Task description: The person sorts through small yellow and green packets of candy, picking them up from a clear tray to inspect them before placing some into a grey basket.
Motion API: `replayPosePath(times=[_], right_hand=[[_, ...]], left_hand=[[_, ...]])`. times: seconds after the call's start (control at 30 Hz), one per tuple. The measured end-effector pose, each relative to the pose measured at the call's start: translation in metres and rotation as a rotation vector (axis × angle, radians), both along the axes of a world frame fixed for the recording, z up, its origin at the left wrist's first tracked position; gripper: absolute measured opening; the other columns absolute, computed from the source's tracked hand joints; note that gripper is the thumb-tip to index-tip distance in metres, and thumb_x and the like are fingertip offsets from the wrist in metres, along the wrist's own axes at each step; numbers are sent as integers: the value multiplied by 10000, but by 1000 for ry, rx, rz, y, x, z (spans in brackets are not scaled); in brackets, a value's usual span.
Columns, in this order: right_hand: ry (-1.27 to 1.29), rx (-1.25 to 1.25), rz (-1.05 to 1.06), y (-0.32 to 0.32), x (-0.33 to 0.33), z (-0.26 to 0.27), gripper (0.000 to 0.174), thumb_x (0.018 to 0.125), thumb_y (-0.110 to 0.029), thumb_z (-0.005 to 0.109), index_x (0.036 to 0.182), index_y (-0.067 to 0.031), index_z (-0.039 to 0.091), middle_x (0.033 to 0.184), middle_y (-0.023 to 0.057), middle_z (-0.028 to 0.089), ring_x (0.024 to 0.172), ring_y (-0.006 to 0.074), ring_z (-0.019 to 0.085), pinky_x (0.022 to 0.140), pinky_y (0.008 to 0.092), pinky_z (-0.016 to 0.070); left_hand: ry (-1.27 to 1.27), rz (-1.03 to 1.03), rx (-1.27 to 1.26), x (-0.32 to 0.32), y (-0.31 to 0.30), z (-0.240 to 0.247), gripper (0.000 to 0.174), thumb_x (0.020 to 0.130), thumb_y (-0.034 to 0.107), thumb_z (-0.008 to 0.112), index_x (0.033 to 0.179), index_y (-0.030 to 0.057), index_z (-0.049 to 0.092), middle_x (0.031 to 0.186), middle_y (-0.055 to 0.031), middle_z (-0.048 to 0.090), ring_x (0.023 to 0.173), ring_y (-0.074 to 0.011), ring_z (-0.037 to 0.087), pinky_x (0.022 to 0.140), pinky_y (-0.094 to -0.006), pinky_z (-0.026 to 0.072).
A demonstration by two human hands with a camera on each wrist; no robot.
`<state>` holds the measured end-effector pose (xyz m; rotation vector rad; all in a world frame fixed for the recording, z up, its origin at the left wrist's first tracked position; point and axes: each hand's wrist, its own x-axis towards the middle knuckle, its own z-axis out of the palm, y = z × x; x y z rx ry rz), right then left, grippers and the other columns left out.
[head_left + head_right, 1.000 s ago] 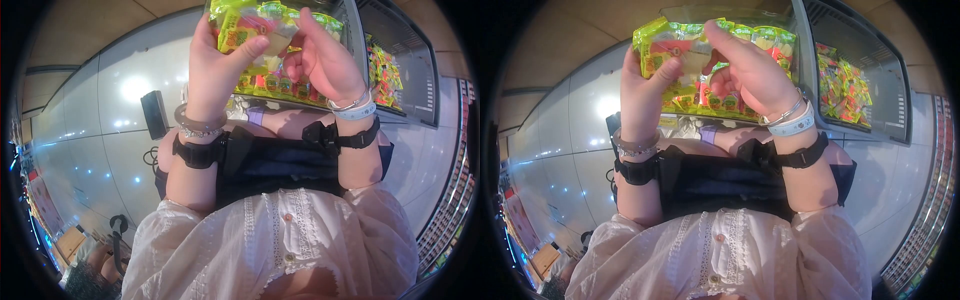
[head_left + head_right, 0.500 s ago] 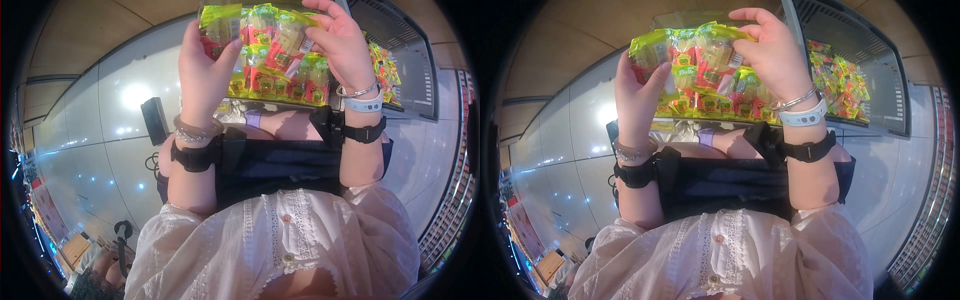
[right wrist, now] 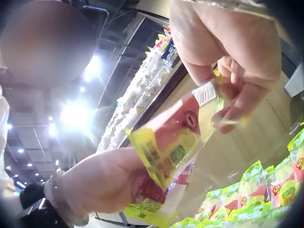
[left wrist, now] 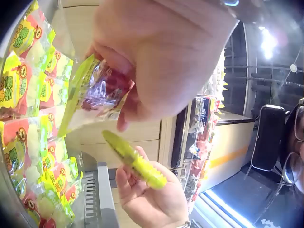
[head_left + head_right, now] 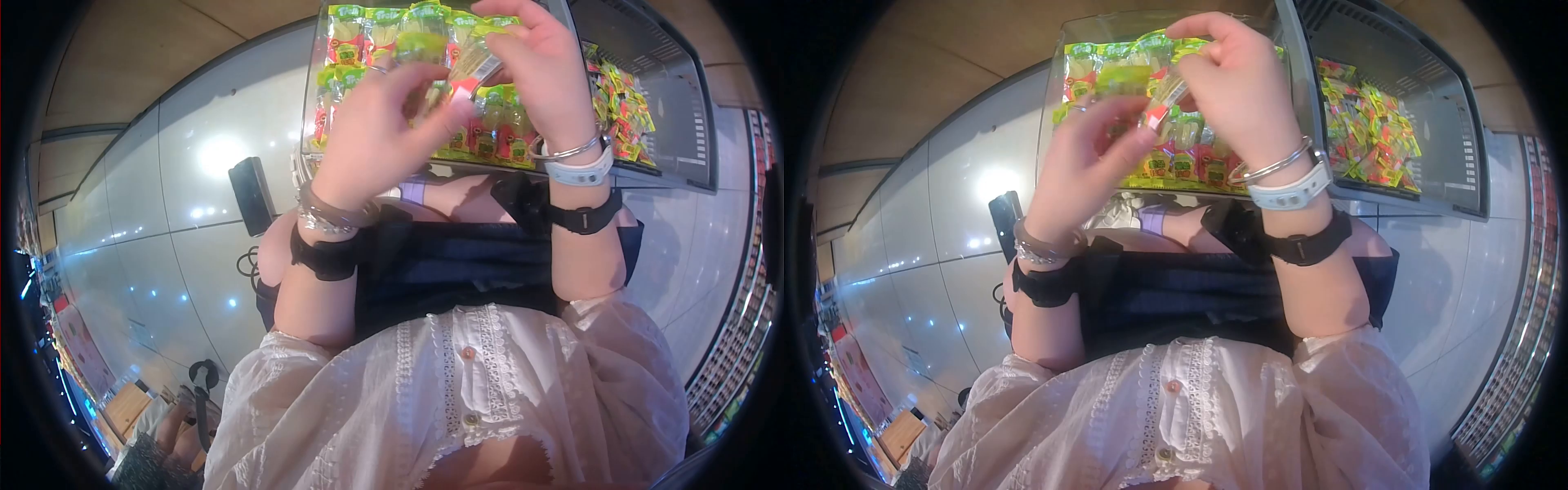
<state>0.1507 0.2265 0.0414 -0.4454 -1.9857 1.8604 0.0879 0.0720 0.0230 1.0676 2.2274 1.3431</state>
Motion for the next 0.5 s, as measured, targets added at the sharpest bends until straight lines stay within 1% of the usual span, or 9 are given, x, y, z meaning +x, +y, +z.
replayPosePath(times=[0.07,0.2,0.27,0.3,0.37,0.4,0.43,0.47,0.5], right_hand=[[-15,102,-47,-5,-1,-1,251,763,-36,478,1005,-14,539,638,42,579,542,67,539,482,198,415],[36,51,-31,-10,-1,-1,266,781,-63,474,1036,-13,531,586,37,562,507,71,524,478,207,411],[72,-40,-40,-6,-1,3,263,793,-85,485,1042,-12,532,587,32,560,513,70,518,490,208,412],[126,-6,-40,3,-2,4,262,803,-127,508,1039,-16,537,621,29,568,554,67,522,528,207,417],[179,27,-41,14,-1,5,268,813,-169,531,1036,-20,542,655,27,576,595,65,526,565,206,422],[136,152,82,17,-1,6,289,810,-205,551,1035,-23,545,682,18,573,636,58,523,604,200,419],[93,276,203,19,1,7,313,807,-240,572,1034,-26,547,710,8,570,677,51,520,643,193,416],[7,167,328,19,5,12,312,793,-237,593,1016,-22,559,742,-3,557,704,52,511,665,193,410],[8,166,324,20,6,13,312,793,-237,593,1016,-22,559,742,-3,557,704,52,511,665,193,410]], left_hand=[[164,-46,-92,4,4,1,316,754,247,607,988,37,568,797,-140,560,667,-248,586,600,-341,469],[338,16,-249,6,8,0,366,741,220,637,993,-26,539,750,-94,504,679,-174,547,604,-279,432],[368,55,-164,4,8,-7,265,754,264,596,856,22,565,766,-151,547,608,-270,564,539,-346,456],[368,54,-165,1,6,-9,265,754,264,596,856,22,565,766,-151,547,608,-270,564,539,-346,456],[-242,-77,-17,-3,3,-13,211,788,207,563,882,18,580,757,-95,567,624,-173,555,574,-281,449],[-242,-78,-18,-1,3,-9,211,788,207,563,882,18,580,757,-95,567,624,-173,555,574,-281,449],[-450,-92,139,5,2,-2,209,803,193,547,901,11,583,769,-65,572,656,-133,539,600,-255,439],[-659,-107,297,8,3,3,209,819,178,530,920,5,586,781,-34,578,689,-93,522,626,-229,428],[-659,-111,295,6,1,6,209,819,178,530,920,5,586,781,-34,578,689,-93,522,626,-229,428]])
